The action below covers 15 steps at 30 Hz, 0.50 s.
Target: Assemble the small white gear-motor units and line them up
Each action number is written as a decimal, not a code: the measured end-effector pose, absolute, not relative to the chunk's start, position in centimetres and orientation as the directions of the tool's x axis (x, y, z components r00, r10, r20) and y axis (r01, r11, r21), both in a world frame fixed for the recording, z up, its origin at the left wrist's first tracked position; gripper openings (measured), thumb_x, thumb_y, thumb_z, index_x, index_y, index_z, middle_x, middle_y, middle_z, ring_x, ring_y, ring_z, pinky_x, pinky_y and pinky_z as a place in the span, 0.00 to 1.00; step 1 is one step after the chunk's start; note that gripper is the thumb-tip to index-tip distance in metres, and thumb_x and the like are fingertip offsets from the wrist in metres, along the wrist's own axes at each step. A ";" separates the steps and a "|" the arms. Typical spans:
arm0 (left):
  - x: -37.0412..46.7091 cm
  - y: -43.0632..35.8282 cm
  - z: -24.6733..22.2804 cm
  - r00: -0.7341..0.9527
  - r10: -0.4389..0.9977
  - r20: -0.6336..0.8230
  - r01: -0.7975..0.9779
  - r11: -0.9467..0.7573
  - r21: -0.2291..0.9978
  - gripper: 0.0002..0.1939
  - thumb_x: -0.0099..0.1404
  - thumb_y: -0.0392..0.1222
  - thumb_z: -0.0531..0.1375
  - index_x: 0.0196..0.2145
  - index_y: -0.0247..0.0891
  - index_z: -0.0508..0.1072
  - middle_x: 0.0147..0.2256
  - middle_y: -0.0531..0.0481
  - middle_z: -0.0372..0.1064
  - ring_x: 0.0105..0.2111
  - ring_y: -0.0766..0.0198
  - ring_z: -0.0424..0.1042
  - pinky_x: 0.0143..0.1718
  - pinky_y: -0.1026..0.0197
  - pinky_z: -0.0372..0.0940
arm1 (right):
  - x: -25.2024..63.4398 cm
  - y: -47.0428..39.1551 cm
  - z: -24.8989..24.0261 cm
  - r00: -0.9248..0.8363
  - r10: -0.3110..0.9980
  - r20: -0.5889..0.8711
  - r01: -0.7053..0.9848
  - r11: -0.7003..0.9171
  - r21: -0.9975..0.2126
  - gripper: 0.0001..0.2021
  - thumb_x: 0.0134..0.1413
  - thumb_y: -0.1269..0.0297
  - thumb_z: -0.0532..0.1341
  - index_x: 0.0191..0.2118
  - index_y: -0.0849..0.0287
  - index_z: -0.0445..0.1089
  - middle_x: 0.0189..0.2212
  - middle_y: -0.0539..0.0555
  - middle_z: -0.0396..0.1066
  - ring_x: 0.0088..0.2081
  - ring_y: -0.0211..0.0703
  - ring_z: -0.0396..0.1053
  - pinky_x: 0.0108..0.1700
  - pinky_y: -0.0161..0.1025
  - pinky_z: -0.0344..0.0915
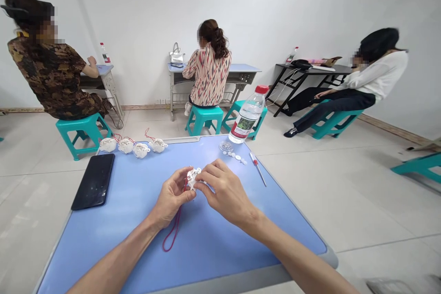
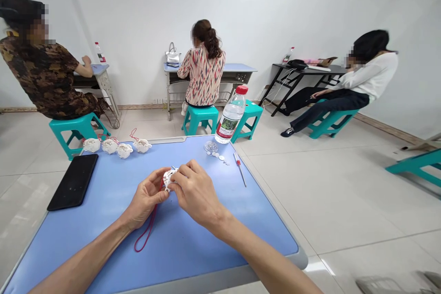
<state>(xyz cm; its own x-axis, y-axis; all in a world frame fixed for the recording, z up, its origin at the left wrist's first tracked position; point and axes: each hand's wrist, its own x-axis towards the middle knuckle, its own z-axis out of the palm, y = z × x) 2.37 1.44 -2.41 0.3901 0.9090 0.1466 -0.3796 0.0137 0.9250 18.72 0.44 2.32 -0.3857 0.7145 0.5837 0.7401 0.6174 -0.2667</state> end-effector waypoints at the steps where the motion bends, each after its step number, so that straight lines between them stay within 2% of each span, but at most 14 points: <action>1: 2.4 1.4 -2.4 0.389 0.910 0.145 -0.382 0.016 0.924 0.26 0.56 0.37 0.65 0.53 0.44 0.69 0.51 0.46 0.65 0.50 0.58 0.63 0.52 0.56 0.57 | 18.7 0.4 2.3 -0.395 0.702 0.593 0.739 0.626 -0.248 0.06 0.57 0.72 0.59 0.31 0.60 0.72 0.28 0.54 0.70 0.34 0.44 0.59 0.35 0.40 0.61; 6: 2.4 1.4 -2.2 0.394 0.908 0.141 -0.398 0.030 0.917 0.25 0.57 0.37 0.65 0.53 0.43 0.68 0.50 0.45 0.66 0.49 0.58 0.64 0.52 0.56 0.58 | 19.1 0.4 2.7 -0.437 0.645 0.626 0.721 0.668 -0.185 0.05 0.58 0.70 0.59 0.33 0.60 0.73 0.30 0.55 0.72 0.34 0.43 0.61 0.37 0.41 0.61; 15: 2.4 1.2 -2.0 0.384 0.916 0.117 -0.408 0.055 0.911 0.25 0.57 0.38 0.65 0.53 0.43 0.68 0.51 0.44 0.66 0.50 0.57 0.64 0.52 0.55 0.58 | 19.3 0.3 2.9 -0.401 0.660 0.635 0.724 0.653 -0.222 0.05 0.57 0.69 0.60 0.34 0.57 0.73 0.30 0.53 0.73 0.35 0.43 0.64 0.37 0.42 0.61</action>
